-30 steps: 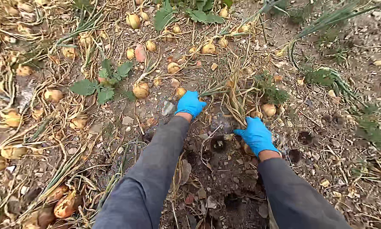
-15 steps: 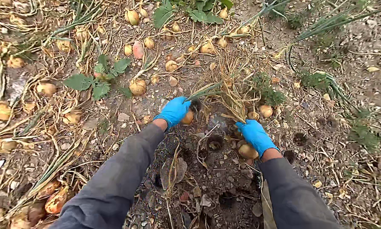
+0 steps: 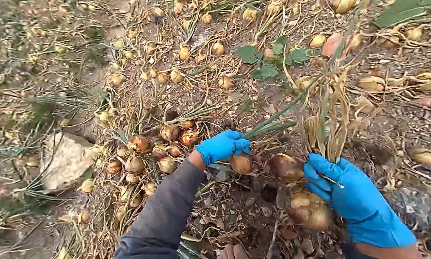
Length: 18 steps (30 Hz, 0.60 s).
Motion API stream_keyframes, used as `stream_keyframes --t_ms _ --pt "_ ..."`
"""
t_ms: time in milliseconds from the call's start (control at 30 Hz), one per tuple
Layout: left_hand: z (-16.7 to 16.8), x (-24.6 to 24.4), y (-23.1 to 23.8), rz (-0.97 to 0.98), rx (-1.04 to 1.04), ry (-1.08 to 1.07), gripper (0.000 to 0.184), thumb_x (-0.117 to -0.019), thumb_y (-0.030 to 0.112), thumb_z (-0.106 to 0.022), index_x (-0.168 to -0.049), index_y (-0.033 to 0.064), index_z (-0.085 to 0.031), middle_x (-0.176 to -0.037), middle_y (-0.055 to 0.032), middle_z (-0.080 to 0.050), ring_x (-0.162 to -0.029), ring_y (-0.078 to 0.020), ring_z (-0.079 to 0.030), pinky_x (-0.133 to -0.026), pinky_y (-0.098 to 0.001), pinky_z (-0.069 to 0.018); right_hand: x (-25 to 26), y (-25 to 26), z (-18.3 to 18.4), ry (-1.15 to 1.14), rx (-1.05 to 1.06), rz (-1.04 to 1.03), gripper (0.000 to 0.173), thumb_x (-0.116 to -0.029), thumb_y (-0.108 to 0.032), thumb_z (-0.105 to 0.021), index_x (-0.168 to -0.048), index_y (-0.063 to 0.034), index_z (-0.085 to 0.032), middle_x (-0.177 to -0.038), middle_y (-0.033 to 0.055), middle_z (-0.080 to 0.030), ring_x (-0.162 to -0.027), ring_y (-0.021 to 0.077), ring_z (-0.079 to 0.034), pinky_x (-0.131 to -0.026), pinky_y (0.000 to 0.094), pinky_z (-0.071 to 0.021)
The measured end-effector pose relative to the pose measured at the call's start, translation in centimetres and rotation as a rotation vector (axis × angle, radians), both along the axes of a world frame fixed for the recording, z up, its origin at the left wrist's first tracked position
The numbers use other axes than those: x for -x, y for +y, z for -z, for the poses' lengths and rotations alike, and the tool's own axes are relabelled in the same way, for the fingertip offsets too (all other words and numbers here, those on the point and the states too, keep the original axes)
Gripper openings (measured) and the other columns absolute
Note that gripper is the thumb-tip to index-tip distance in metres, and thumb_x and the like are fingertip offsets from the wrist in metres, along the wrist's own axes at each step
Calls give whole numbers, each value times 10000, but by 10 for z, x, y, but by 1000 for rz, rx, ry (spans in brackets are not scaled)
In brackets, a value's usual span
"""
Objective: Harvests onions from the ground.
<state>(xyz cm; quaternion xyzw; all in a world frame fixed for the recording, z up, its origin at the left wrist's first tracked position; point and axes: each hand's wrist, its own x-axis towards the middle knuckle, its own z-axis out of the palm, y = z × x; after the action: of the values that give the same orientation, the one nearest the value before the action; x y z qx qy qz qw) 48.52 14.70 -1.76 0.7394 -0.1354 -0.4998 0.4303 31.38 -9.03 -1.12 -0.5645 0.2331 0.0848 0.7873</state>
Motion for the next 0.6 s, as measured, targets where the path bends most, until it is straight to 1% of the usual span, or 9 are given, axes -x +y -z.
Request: stream_keyframes --t_ms 100,200,233,300,367,433,500,567,600 --pt "-34 -25 87 -238 45 -96 314 -1125 262 -444 -1091 44 -669 -673 7 -552 -475 -68 -435 -434 -210 -365 -88 98 -38 27 132 -264 359 -1094 -321 -493 -852 -97 -634 -611 15 -556 -401 81 -403 -375 229 -384" --pt "-40 -49 171 -626 57 -269 319 -1120 296 -449 -1233 61 -634 -779 -24 -636 -529 -79 -511 -477 -219 -432 -173 189 -64 -13 230 -541 414 -1096 -419 -474 -926 -92 -664 -668 2 -605 -467 91 -501 -444 246 -454" --pt "-31 -59 196 -758 -1 -357 350 -1111 342 -474 -1303 89 -622 -872 -47 -684 -600 -109 -581 -536 -260 -495 -199 218 -64 -25 297 -604 428 -1088 -463 -476 -971 -106 -680 -709 0 -641 -525 102 -561 -493 268 -487" --pt "3 -74 237 -912 -223 -509 478 -1051 470 -565 -1404 147 -583 -1149 -108 -708 -927 -230 -708 -804 -462 -604 -243 268 -46 -48 510 -679 425 -1057 -500 -530 -1131 -110 -683 -913 40 -717 -749 163 -681 -650 379 -572" --pt "47 -83 261 -942 -438 -594 700 -935 607 -660 -1475 175 -555 -1354 -152 -654 -1246 -332 -630 -1036 -632 -497 -269 297 -16 -48 805 -786 522 -970 -546 -620 -1130 -52 -676 -1030 165 -689 -980 326 -674 -822 588 -541" --pt "85 -88 274 -926 -573 -606 740 -916 635 -675 -1504 206 -542 -1450 -139 -609 -1349 -345 -572 -1102 -646 -448 -281 300 9 -20 978 -879 647 -933 -654 -620 -1121 -38 -688 -1062 212 -689 -1051 387 -665 -866 652 -519" --pt "105 -83 281 -828 -786 -669 663 -906 619 -693 -1402 182 -639 -1396 -144 -635 -1298 -356 -600 -1076 -614 -473 -278 281 19 -34 1012 -941 695 -946 -691 -585 -1214 -54 -661 -1113 211 -684 -1086 385 -656 -895 646 -510" --pt "113 -87 287 -753 -849 -732 544 -945 564 -665 -1328 177 -687 -1354 -150 -657 -1270 -361 -614 -1067 -601 -477 -272 230 19 -102 1084 -1017 649 -967 -645 -595 -1366 -133 -631 -1254 169 -683 -1194 357 -642 -983 637 -502" --pt "118 -87 287 -721 -856 -754 498 -960 537 -649 -1293 170 -701 -1315 -165 -669 -1246 -371 -623 -1049 -605 -483 -261 194 17 -123 1133 -1051 590 -970 -600 -628 -1372 -168 -641 -1286 140 -681 -1209 337 -640 -993 630 -500"
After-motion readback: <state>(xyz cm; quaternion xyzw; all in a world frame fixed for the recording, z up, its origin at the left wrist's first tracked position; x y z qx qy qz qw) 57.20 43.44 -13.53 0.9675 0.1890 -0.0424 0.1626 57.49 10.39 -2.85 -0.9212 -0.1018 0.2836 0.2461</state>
